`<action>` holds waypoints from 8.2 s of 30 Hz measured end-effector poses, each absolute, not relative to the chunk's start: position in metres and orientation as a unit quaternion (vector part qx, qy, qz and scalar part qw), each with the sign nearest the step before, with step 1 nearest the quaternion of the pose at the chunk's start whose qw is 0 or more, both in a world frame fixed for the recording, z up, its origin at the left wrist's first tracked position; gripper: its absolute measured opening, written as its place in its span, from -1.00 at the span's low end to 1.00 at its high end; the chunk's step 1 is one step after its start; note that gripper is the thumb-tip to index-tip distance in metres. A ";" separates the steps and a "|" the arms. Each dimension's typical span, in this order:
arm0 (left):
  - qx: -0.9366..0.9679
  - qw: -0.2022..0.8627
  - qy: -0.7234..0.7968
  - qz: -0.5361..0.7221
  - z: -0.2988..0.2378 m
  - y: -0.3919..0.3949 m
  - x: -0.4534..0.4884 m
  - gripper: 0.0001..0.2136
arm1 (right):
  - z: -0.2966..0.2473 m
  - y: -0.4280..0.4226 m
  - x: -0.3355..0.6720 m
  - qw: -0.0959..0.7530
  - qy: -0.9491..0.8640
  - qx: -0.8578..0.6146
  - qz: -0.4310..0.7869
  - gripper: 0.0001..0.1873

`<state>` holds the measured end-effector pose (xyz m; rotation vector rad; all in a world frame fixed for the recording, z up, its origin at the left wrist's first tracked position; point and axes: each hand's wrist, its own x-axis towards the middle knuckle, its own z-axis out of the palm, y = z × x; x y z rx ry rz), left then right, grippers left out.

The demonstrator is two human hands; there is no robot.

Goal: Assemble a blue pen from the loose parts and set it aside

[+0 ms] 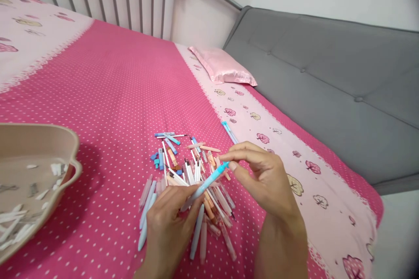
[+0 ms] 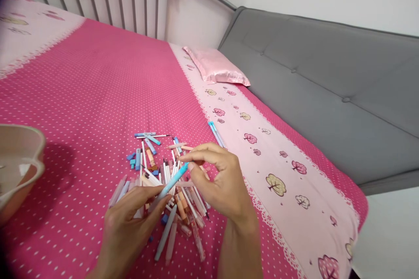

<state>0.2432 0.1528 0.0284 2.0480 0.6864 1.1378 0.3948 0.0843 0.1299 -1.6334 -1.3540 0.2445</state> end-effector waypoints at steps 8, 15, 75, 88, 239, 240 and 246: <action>0.781 0.362 0.266 0.434 0.030 0.152 0.243 -0.88 | 0.128 0.086 0.393 0.468 -0.562 -0.673 0.110 -0.76; 0.784 0.354 0.277 0.429 0.031 0.151 0.243 -0.89 | 0.128 0.087 0.395 0.473 -0.561 -0.667 0.129 -0.84; 0.732 0.319 0.359 0.483 0.034 0.150 0.240 -0.84 | 0.118 0.106 0.375 0.441 -0.492 -0.662 0.355 -0.75; 0.737 0.341 0.342 0.473 0.033 0.151 0.240 -0.76 | 0.113 0.111 0.370 0.487 -0.424 -0.648 0.404 -0.79; 0.469 0.694 0.377 0.397 0.037 0.165 0.238 -0.59 | 0.090 0.122 0.350 0.401 -0.468 -0.710 0.341 -0.93; 0.468 0.695 0.379 0.393 0.039 0.165 0.238 -0.58 | 0.090 0.121 0.351 0.404 -0.465 -0.711 0.339 -0.93; 0.424 0.734 0.378 0.373 0.053 0.163 0.240 -0.56 | 0.092 0.121 0.377 0.437 -0.420 -0.739 0.294 -0.91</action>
